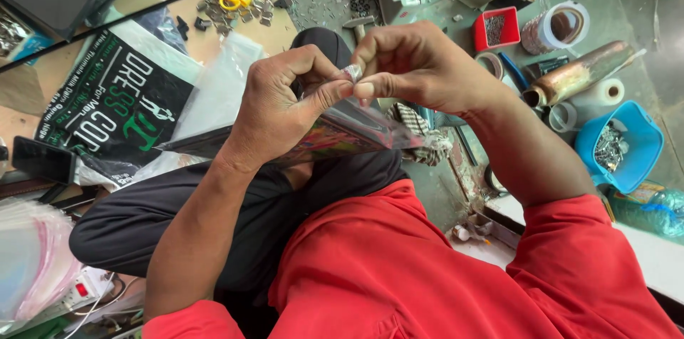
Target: The person sits on the floor with a framed religious picture on their lap and wraps it in a sheet of clear plastic film. They fold the plastic over the frame edges, tuck and press the corners, and smooth the film around the frame to cover it fully.
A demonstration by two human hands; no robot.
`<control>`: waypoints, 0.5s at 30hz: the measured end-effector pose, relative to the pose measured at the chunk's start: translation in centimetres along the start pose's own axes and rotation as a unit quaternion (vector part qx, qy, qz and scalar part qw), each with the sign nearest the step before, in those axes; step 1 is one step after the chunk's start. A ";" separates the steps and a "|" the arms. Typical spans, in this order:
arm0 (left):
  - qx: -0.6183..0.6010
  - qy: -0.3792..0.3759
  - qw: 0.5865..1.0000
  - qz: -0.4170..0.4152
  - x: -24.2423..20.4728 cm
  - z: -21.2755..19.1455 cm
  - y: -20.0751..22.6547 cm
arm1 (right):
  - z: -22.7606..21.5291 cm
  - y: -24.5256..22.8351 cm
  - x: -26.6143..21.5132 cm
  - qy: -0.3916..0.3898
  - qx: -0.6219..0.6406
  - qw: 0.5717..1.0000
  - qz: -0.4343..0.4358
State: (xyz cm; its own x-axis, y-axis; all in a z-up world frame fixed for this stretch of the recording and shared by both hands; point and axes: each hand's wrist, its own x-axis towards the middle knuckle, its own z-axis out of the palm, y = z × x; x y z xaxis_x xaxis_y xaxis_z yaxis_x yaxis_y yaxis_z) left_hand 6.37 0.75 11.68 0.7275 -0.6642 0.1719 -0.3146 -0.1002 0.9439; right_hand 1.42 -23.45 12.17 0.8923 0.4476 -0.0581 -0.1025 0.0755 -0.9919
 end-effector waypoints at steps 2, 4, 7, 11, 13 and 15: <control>0.016 0.002 1.000 0.008 -0.1 0.1 0.0 | 0.0 0.6 -0.2 0.003 -0.008 1.000 -0.001; 0.027 0.006 1.000 0.006 0.0 0.0 0.1 | -0.2 0.8 -0.2 0.000 0.012 1.000 -0.011; 0.019 0.004 0.999 0.028 -0.2 0.0 0.0 | 0.1 0.6 -0.4 -0.010 0.022 1.000 -0.004; 0.016 0.023 0.999 0.025 -0.4 0.1 0.1 | -0.8 0.6 -1.4 -0.036 0.053 0.997 -0.040; -0.024 0.011 0.999 0.045 -0.5 -0.3 -0.6 | -0.7 0.1 -1.7 -0.033 0.139 0.980 -0.136; -0.029 0.011 0.998 0.046 -0.6 -0.2 -0.2 | -0.7 1.0 -1.1 0.006 0.093 0.989 -0.111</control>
State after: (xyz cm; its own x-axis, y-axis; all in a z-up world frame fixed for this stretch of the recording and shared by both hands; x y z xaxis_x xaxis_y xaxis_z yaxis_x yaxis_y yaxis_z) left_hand 6.16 1.33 11.44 0.7106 -0.6520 0.2643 -0.3453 0.0042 0.9385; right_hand 0.68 -24.46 11.18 0.9069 0.3915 0.1560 0.0179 0.3340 -0.9424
